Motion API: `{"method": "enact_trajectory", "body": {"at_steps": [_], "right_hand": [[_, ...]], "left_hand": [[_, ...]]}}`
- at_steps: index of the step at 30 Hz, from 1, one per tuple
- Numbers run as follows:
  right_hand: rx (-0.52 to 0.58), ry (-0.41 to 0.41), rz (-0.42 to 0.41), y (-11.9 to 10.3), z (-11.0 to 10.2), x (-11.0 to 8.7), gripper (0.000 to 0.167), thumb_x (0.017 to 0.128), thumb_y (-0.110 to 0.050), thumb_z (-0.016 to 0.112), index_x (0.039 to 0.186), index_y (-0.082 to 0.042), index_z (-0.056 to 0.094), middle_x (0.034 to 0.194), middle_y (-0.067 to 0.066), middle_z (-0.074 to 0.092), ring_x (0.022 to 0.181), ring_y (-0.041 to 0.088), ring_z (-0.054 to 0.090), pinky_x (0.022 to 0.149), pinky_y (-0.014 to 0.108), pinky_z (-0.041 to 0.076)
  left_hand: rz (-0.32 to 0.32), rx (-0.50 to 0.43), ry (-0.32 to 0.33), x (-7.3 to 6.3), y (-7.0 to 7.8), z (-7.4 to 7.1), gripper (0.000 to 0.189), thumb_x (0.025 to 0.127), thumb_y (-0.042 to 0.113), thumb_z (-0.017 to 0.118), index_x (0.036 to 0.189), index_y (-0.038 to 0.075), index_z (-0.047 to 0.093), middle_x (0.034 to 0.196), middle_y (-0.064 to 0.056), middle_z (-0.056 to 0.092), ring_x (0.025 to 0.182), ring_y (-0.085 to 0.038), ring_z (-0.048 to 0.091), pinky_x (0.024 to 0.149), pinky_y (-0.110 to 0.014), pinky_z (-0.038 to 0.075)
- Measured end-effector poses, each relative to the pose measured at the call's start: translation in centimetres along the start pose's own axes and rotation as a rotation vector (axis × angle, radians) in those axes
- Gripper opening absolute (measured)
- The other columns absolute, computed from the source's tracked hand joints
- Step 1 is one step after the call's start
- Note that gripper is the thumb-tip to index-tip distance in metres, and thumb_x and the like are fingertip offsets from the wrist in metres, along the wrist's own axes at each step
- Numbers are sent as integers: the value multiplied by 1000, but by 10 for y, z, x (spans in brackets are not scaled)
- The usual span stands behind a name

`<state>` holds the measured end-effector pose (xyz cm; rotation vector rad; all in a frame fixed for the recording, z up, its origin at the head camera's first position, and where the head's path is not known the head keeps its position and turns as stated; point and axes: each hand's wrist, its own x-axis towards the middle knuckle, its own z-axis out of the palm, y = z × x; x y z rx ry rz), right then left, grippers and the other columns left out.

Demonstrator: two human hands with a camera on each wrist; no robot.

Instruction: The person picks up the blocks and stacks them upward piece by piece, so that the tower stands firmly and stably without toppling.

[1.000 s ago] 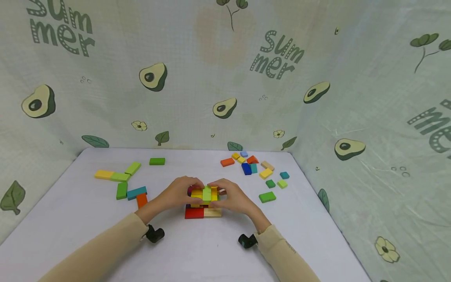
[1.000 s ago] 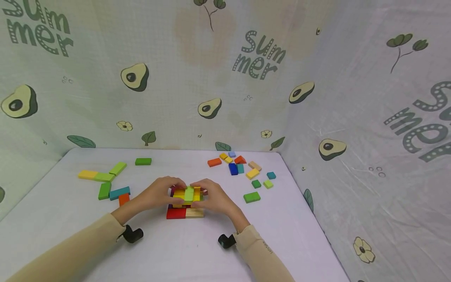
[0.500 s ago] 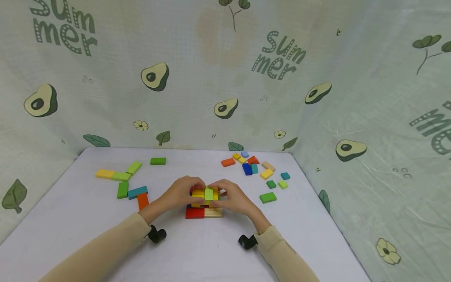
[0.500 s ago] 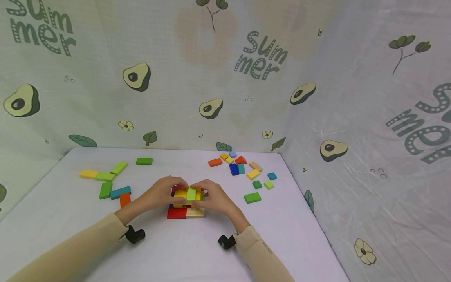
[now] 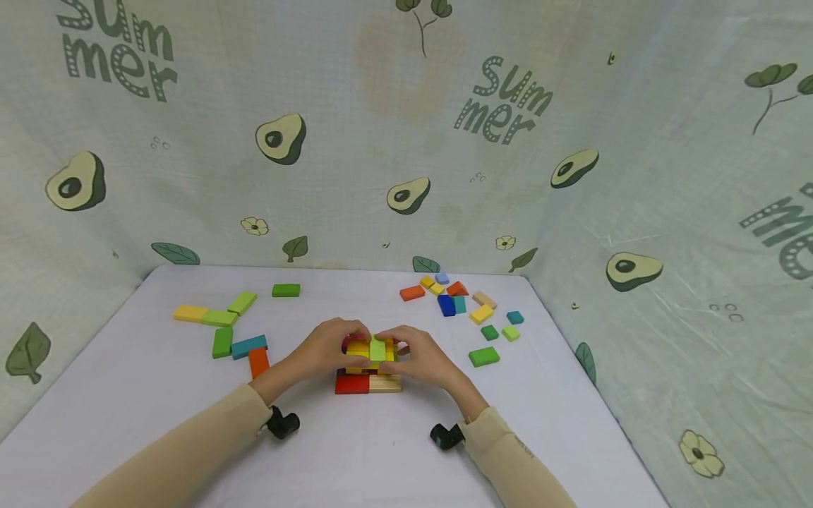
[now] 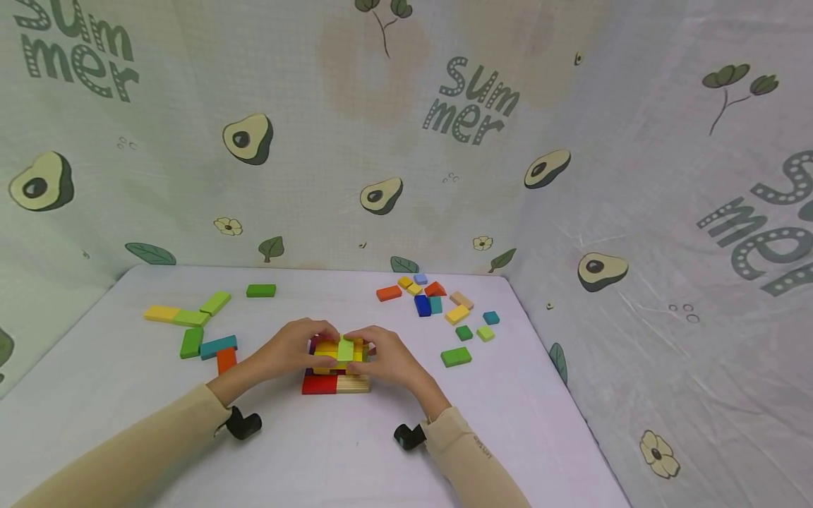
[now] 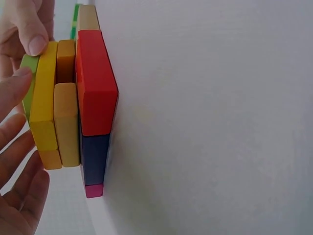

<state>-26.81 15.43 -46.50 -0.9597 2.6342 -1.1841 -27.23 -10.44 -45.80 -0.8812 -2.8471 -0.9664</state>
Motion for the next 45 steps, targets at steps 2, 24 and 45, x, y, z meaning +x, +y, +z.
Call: {"method": "enact_trajectory", "body": {"at_steps": [2, 24, 45], "right_hand": [[4, -1, 6, 0, 0, 0, 52, 95, -25, 84, 143, -18, 66, 139, -1, 66, 120, 19, 61, 102, 40, 59], [-24, -18, 30, -1, 0, 1, 54, 95, -23, 83, 146, -22, 64, 145, -5, 63, 121, 14, 60, 103, 33, 58], [-28, -13, 30, 2, 1, 0, 54, 95, -22, 83, 146, -22, 64, 143, -5, 63, 121, 14, 59, 102, 33, 58]], "left_hand": [[8, 1, 0, 0, 1, 0, 38, 86, 36, 91, 116, 23, 73, 108, 11, 71, 101, -14, 57, 90, -37, 53], [-86, 87, 87, -48, -70, -64, 45, 93, 29, 84, 133, 15, 70, 131, -8, 71, 118, -36, 64, 95, -55, 58], [-41, 170, 17, -112, -114, -90, 45, 87, 30, 89, 128, 17, 74, 125, 3, 71, 113, -21, 64, 97, -47, 56]]}}
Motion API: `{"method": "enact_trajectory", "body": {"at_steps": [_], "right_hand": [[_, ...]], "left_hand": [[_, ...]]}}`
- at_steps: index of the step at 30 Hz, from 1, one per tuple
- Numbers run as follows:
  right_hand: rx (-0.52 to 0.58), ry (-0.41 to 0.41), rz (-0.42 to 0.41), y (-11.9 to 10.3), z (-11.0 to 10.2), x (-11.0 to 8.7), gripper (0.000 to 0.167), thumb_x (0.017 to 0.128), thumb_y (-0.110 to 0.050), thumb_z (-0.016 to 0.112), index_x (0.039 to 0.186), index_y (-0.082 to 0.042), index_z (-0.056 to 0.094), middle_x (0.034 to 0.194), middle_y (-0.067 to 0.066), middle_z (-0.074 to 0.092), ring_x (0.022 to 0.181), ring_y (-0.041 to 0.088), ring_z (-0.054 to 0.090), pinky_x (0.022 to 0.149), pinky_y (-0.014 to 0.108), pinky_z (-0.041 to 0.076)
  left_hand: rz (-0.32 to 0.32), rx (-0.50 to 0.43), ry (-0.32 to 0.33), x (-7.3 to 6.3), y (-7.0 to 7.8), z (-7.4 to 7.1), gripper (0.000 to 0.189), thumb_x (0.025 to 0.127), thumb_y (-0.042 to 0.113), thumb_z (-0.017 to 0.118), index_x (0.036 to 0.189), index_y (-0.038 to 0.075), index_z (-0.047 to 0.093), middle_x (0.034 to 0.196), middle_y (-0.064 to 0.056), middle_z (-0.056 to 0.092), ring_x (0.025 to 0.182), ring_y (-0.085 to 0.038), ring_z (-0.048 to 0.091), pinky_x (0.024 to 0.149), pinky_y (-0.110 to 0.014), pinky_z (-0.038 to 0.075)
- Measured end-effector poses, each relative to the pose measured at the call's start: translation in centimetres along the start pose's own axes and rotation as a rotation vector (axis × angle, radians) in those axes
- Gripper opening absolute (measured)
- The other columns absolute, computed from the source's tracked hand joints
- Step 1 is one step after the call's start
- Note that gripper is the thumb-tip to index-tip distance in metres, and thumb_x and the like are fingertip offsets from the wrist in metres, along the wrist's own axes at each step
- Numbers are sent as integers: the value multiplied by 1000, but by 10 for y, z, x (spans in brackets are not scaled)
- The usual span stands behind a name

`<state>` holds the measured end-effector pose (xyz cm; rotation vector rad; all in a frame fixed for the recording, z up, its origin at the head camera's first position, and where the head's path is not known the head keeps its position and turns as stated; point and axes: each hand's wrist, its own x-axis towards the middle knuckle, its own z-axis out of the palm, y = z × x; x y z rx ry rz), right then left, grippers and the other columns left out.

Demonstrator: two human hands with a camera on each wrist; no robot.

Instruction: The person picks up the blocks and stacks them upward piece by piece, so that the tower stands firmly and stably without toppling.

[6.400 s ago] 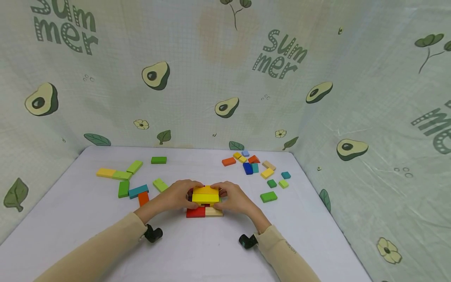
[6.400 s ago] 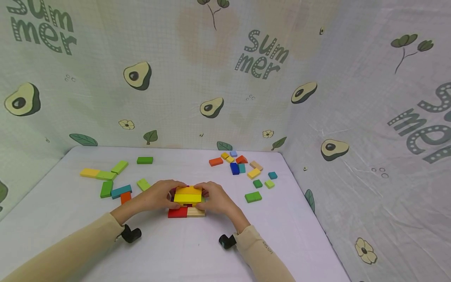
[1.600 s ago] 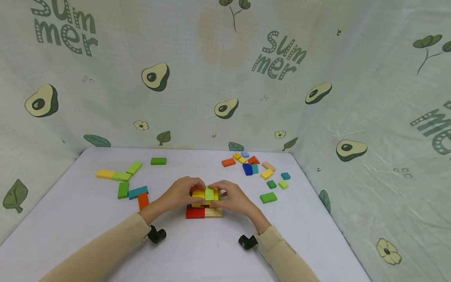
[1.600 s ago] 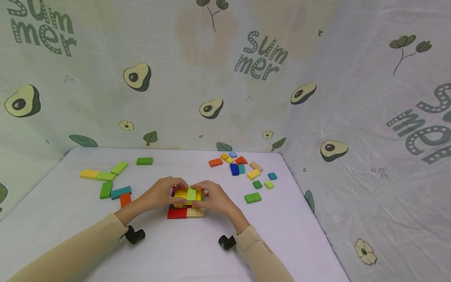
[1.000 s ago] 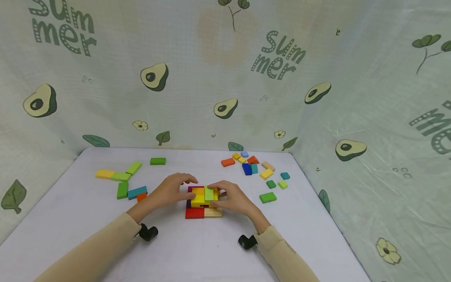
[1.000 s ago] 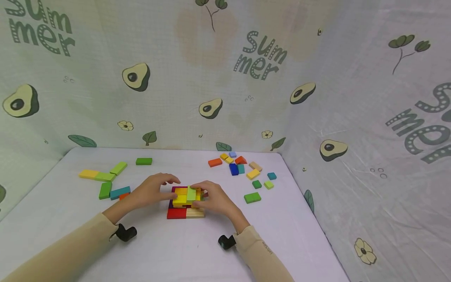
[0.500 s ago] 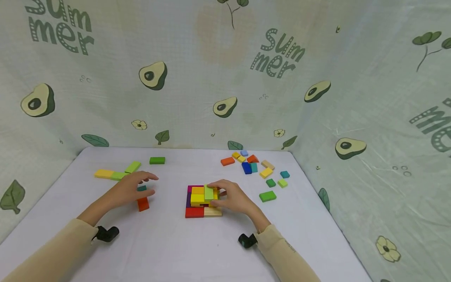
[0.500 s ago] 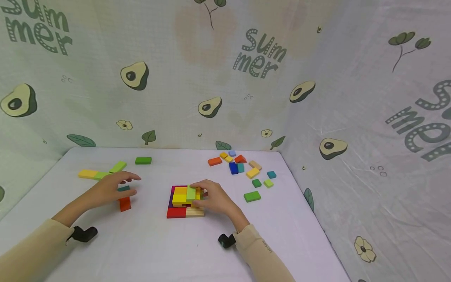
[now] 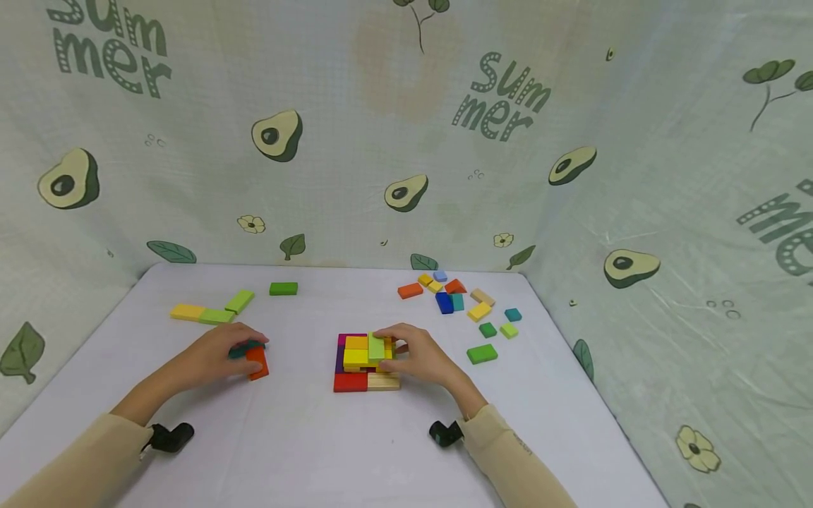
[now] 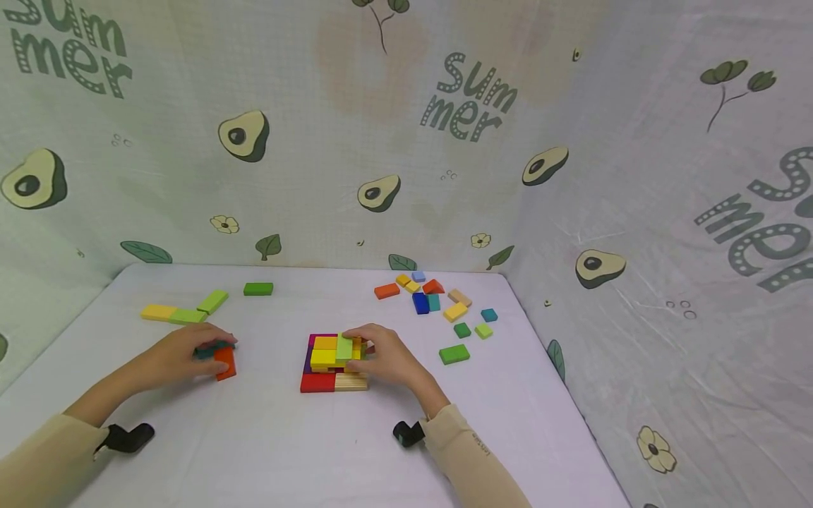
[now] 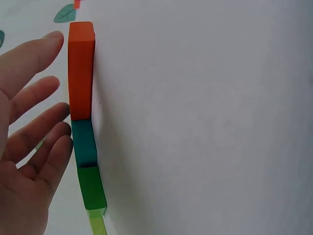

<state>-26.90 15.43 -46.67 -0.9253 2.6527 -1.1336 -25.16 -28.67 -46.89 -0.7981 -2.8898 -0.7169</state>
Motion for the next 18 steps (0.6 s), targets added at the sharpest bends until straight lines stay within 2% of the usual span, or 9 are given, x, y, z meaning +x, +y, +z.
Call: {"method": "enact_trajectory", "body": {"at_steps": [6, 10, 13, 18], "right_hand": [[1, 0, 2, -1, 0, 0, 54, 95, -22, 83, 146, -22, 64, 143, -6, 63, 120, 13, 58, 102, 33, 58], [7, 1, -1, -2, 0, 0, 54, 96, -23, 83, 146, -21, 64, 143, -5, 63, 120, 14, 58, 102, 34, 58], [7, 0, 2, -2, -1, 0, 54, 96, -23, 82, 146, -22, 64, 143, -5, 63, 120, 14, 58, 103, 34, 58], [7, -7, 7, -2, -1, 0, 54, 95, -22, 83, 146, -22, 64, 144, -4, 63, 120, 14, 58, 103, 33, 58]], "left_hand": [[14, -28, -23, -1, 8, -1, 50, 84, 36, 92, 127, 18, 74, 121, 5, 71, 102, -13, 61, 88, -33, 55], [31, -49, -52, 2, 9, 1, 52, 83, 33, 93, 129, 18, 73, 120, 6, 69, 100, -10, 59, 85, -29, 55], [44, -49, -71, 6, 10, 5, 52, 84, 30, 93, 130, 19, 72, 119, 8, 69, 102, -10, 59, 87, -29, 56], [42, -33, -95, 12, 17, 7, 52, 85, 26, 92, 132, 21, 71, 124, 8, 69, 113, -17, 62, 95, -39, 58]]}}
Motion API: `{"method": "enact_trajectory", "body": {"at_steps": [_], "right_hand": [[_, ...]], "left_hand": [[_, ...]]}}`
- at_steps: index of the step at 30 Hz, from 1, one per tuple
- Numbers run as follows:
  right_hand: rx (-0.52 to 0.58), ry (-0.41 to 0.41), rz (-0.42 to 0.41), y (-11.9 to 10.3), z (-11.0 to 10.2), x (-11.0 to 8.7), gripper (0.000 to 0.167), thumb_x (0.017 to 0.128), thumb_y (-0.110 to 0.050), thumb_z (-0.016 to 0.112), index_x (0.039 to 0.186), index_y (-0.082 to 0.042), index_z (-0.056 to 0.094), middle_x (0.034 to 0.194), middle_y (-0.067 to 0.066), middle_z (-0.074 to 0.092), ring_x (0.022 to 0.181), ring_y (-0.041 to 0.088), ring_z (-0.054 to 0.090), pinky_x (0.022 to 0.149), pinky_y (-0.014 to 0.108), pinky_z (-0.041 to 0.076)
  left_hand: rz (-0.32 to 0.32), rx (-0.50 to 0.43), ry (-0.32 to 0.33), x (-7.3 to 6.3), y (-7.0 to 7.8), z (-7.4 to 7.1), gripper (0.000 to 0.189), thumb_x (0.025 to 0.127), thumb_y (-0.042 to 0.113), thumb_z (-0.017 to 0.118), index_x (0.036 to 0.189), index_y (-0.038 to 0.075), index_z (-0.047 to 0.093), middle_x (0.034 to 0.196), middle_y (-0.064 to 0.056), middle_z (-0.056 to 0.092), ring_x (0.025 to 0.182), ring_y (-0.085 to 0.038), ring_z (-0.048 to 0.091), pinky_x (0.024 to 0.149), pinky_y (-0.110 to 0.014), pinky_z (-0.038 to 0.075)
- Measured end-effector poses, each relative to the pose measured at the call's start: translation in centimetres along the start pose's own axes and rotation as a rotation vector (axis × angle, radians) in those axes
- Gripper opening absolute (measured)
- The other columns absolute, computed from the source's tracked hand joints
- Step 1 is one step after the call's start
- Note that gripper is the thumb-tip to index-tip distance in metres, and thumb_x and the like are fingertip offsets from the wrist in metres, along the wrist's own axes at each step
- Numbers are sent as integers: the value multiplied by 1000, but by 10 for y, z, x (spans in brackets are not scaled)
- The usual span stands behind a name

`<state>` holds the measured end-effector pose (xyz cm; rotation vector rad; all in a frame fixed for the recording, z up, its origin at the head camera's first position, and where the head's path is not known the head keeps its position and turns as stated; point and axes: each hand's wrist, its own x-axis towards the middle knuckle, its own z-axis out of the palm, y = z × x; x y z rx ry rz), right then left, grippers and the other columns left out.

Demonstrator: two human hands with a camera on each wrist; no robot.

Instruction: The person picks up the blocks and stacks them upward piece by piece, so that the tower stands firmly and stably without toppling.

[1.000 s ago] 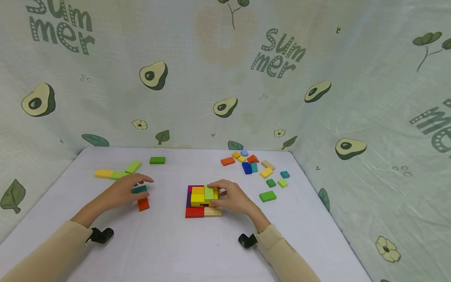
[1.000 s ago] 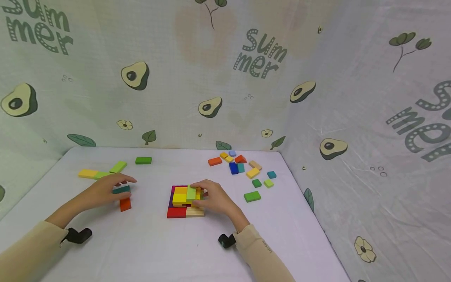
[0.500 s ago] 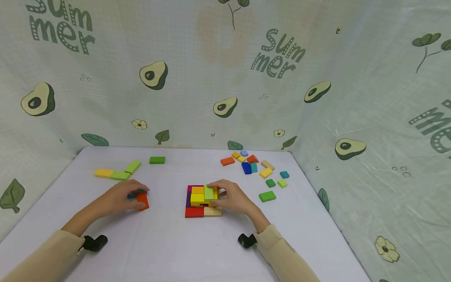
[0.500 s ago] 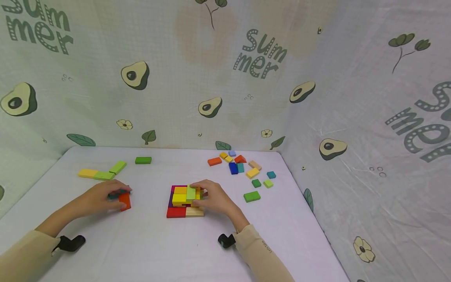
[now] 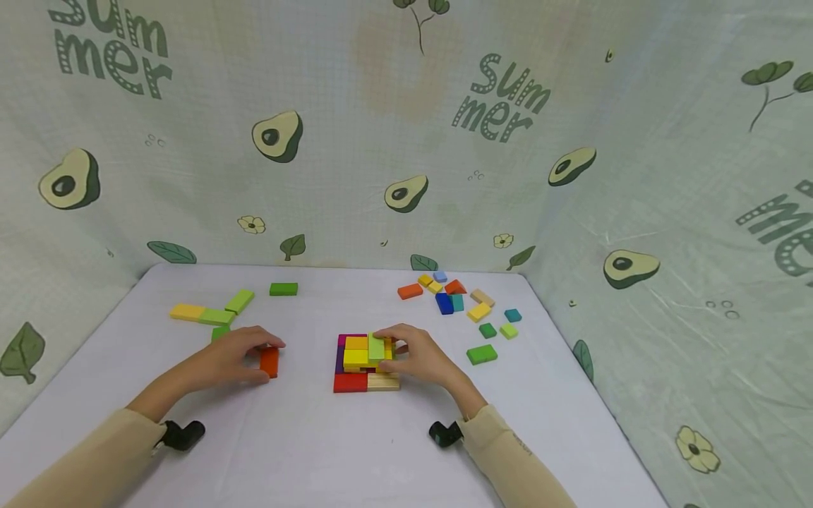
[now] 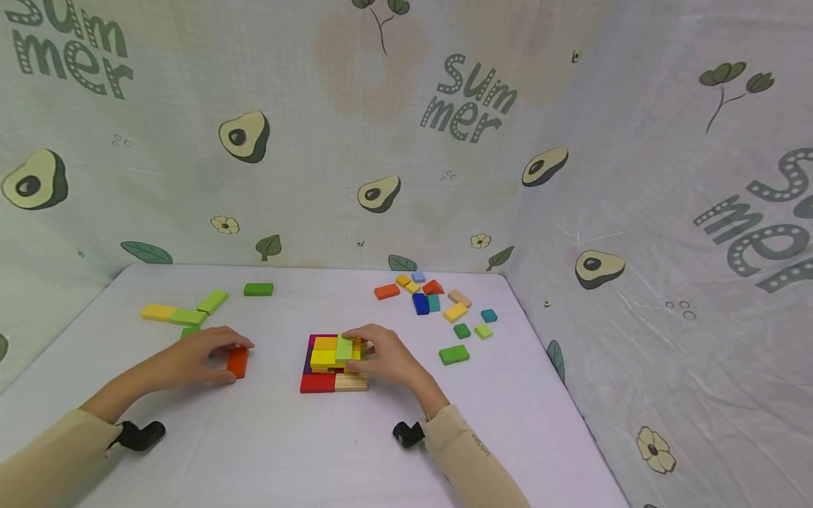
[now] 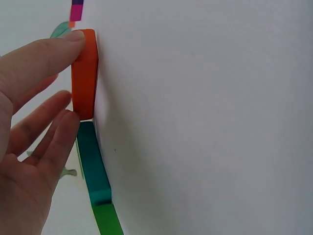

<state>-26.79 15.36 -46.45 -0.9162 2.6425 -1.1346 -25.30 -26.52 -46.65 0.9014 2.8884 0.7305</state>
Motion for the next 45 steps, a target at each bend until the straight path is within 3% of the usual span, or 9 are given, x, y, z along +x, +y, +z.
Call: {"method": "enact_trajectory", "body": {"at_steps": [7, 15, 23, 26, 33, 39, 45], "right_hand": [[17, -4, -30, -2, -1, 0, 53, 96, -23, 82, 146, -18, 64, 144, 1, 64, 119, 20, 61, 101, 36, 59], [1, -3, -6, -2, -1, 0, 53, 96, -23, 82, 146, -20, 64, 145, -2, 63, 118, 16, 61, 101, 34, 59], [11, -4, -2, -2, 0, -1, 53, 96, -22, 82, 146, -20, 64, 145, -2, 63, 119, 17, 61, 101, 31, 58], [14, -9, 6, -2, 0, 0, 53, 96, -22, 82, 146, -21, 64, 145, -3, 63, 119, 15, 60, 101, 30, 58], [-1, -4, -3, -2, -1, 0, 53, 96, -22, 82, 145, -20, 64, 145, -2, 63, 120, 16, 61, 103, 34, 58], [-8, -3, 4, 0, 0, 1, 54, 95, -22, 83, 146, -21, 64, 144, -5, 63, 123, 14, 61, 105, 32, 56], [-1, -3, -2, 0, -1, 1, 54, 95, -22, 83, 146, -19, 64, 143, -4, 64, 126, 14, 61, 105, 31, 56]], "left_hand": [[-17, 34, -17, 8, 9, 2, 57, 85, 24, 91, 137, 14, 70, 128, 1, 70, 112, -19, 63, 97, -44, 59], [-27, 46, -50, 18, 16, 7, 52, 86, 25, 90, 133, 12, 72, 123, 0, 71, 112, -21, 63, 97, -48, 58], [-48, 34, -7, 31, 29, 13, 60, 86, 32, 91, 136, 8, 68, 126, -4, 70, 109, -22, 65, 95, -46, 60], [-47, 19, 22, 40, 39, 13, 59, 86, 31, 90, 136, 9, 68, 125, -2, 68, 111, -24, 65, 96, -46, 61], [21, -28, 60, 66, 71, 18, 60, 88, 34, 88, 140, 12, 68, 128, -3, 67, 117, -29, 64, 97, -47, 61], [44, -53, 44, 86, 95, 31, 61, 88, 37, 88, 141, 14, 67, 130, -2, 67, 118, -24, 64, 99, -44, 60], [61, -51, 19, 97, 107, 41, 61, 88, 36, 88, 140, 11, 67, 131, -3, 67, 118, -22, 63, 100, -45, 60]]}}
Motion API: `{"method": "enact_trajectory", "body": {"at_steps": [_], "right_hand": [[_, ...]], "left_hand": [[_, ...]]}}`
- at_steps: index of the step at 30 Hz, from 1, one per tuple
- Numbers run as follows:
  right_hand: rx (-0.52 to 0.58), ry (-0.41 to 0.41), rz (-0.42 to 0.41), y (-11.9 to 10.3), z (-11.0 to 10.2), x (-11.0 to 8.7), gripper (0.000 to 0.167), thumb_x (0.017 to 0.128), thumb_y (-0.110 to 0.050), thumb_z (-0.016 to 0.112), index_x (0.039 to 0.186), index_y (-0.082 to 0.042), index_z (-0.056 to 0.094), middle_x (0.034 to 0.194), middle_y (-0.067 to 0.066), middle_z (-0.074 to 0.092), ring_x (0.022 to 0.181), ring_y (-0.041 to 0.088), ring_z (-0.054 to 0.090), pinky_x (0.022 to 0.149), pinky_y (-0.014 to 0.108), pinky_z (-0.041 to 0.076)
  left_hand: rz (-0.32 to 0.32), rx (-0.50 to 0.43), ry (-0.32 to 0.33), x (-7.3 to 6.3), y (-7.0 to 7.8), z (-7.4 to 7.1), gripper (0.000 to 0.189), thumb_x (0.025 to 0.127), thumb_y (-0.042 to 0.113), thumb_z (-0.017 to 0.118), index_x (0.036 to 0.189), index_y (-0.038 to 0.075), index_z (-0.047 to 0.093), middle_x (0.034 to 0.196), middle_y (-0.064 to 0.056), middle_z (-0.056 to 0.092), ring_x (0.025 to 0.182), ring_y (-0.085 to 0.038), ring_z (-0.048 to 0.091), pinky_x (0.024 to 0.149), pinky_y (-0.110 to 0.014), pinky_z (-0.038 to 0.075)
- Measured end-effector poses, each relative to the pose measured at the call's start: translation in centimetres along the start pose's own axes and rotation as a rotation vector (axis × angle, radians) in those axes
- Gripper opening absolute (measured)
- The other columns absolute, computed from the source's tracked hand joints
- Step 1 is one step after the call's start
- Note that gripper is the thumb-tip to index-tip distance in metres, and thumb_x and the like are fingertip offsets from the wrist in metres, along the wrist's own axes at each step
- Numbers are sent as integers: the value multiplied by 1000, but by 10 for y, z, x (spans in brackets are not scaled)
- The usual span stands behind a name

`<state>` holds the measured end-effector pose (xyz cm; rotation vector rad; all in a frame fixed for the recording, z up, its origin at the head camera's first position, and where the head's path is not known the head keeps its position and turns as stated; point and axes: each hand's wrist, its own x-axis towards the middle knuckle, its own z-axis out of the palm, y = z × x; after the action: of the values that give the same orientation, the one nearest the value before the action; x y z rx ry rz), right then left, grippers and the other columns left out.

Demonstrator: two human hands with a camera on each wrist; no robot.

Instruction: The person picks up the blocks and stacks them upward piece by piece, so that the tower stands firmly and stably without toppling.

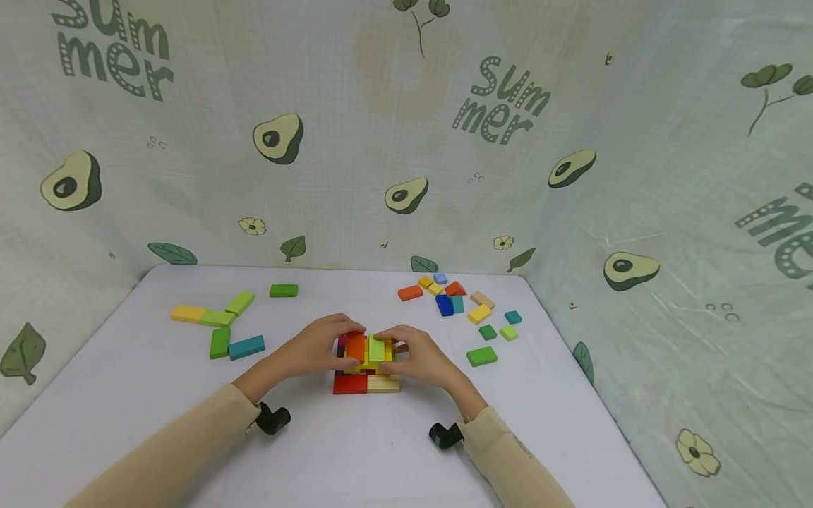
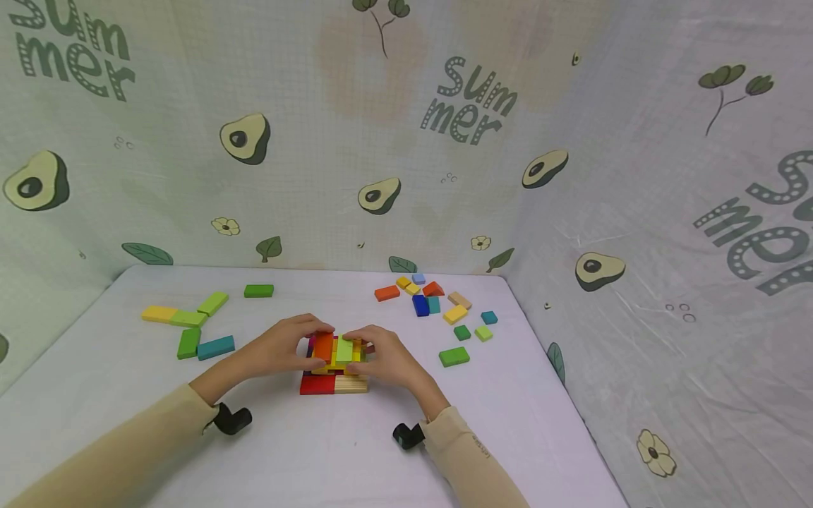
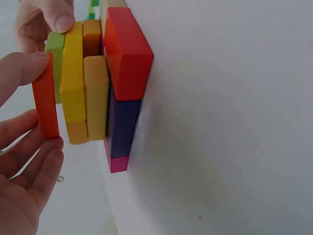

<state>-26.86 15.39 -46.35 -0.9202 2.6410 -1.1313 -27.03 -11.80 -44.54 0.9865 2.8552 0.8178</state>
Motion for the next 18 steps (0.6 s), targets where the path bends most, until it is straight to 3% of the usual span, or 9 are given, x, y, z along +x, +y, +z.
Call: {"method": "enact_trajectory", "body": {"at_steps": [5, 12, 18], "right_hand": [[4, 2, -7, -1, -1, 0, 54, 95, -21, 83, 145, -18, 64, 143, -4, 64, 128, 14, 60, 106, 32, 56], [0, 7, -11, 0, -1, 1, 53, 95, -21, 84, 144, -19, 65, 142, -5, 64, 126, 14, 61, 105, 30, 56], [18, 12, -10, 1, 0, 0, 52, 95, -22, 83, 144, -19, 65, 142, -4, 65, 125, 15, 62, 105, 32, 56]], "left_hand": [[-26, -26, -4, 0, 3, 4, 62, 87, 37, 90, 140, 13, 67, 135, -4, 68, 121, -24, 63, 102, -48, 59], [-44, -25, 17, -7, -7, 6, 63, 84, 43, 91, 137, 21, 67, 135, 1, 68, 123, -21, 63, 106, -50, 56], [-25, -38, 12, -6, -10, 8, 60, 86, 42, 89, 137, 20, 67, 135, 1, 69, 126, -22, 62, 109, -54, 53]]}}
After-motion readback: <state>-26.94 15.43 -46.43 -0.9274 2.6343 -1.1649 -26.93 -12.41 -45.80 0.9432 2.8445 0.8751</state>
